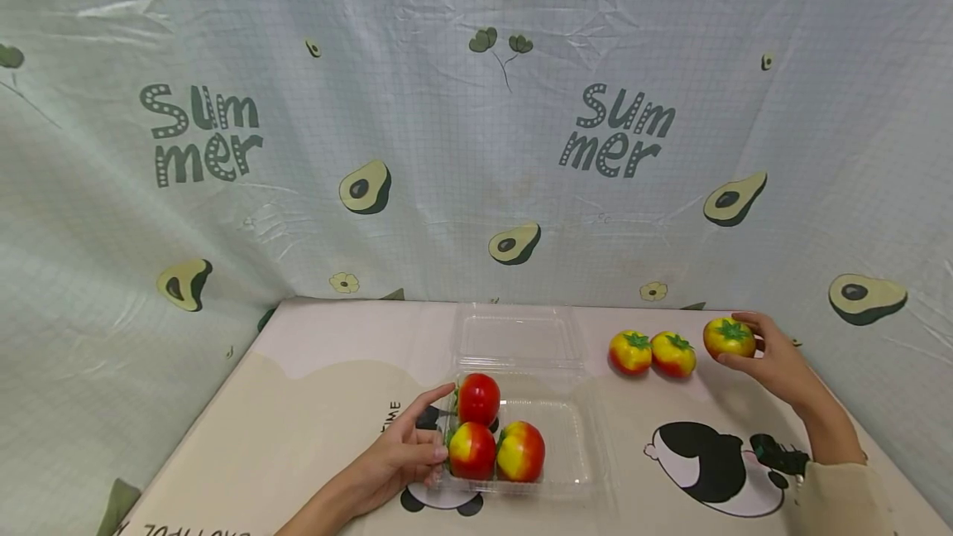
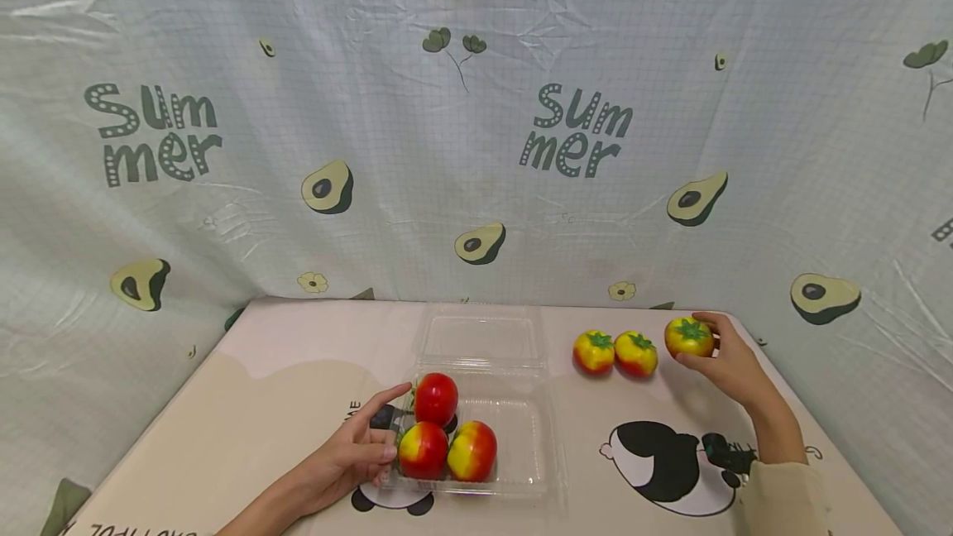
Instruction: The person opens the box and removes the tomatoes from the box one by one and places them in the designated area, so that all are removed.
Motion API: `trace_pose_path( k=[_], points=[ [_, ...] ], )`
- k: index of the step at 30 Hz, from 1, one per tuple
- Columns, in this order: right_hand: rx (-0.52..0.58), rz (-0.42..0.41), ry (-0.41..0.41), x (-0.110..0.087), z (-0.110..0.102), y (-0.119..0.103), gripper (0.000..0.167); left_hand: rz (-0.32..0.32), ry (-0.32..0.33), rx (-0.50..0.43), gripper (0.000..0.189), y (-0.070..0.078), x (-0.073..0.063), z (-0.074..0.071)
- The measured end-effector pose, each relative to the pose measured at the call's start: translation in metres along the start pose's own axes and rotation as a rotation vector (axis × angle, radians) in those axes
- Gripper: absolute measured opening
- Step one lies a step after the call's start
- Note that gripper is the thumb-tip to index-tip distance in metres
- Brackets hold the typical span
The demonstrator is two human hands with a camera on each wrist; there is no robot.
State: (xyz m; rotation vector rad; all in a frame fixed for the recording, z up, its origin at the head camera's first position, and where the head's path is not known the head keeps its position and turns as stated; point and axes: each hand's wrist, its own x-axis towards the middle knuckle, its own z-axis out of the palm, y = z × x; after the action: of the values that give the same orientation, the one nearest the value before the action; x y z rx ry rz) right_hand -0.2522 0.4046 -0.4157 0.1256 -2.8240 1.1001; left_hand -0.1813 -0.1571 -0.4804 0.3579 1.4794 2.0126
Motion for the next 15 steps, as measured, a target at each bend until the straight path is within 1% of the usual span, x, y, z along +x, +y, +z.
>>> trace_pose_path(
  k=[6,11,15],
  points=[
    [0.028,0.017,0.023,0.002,0.004,0.006,0.082,0.000,-0.005,-0.006,0.088,0.000,0.001,0.000],
    [0.033,0.034,0.003,0.002,0.007,0.011,0.078,-0.004,-0.005,-0.006,0.088,0.000,0.001,-0.001],
    [0.060,0.068,-0.011,0.004,0.009,0.014,0.083,-0.008,-0.003,-0.007,0.088,0.000,0.001,-0.001]
  ],
)
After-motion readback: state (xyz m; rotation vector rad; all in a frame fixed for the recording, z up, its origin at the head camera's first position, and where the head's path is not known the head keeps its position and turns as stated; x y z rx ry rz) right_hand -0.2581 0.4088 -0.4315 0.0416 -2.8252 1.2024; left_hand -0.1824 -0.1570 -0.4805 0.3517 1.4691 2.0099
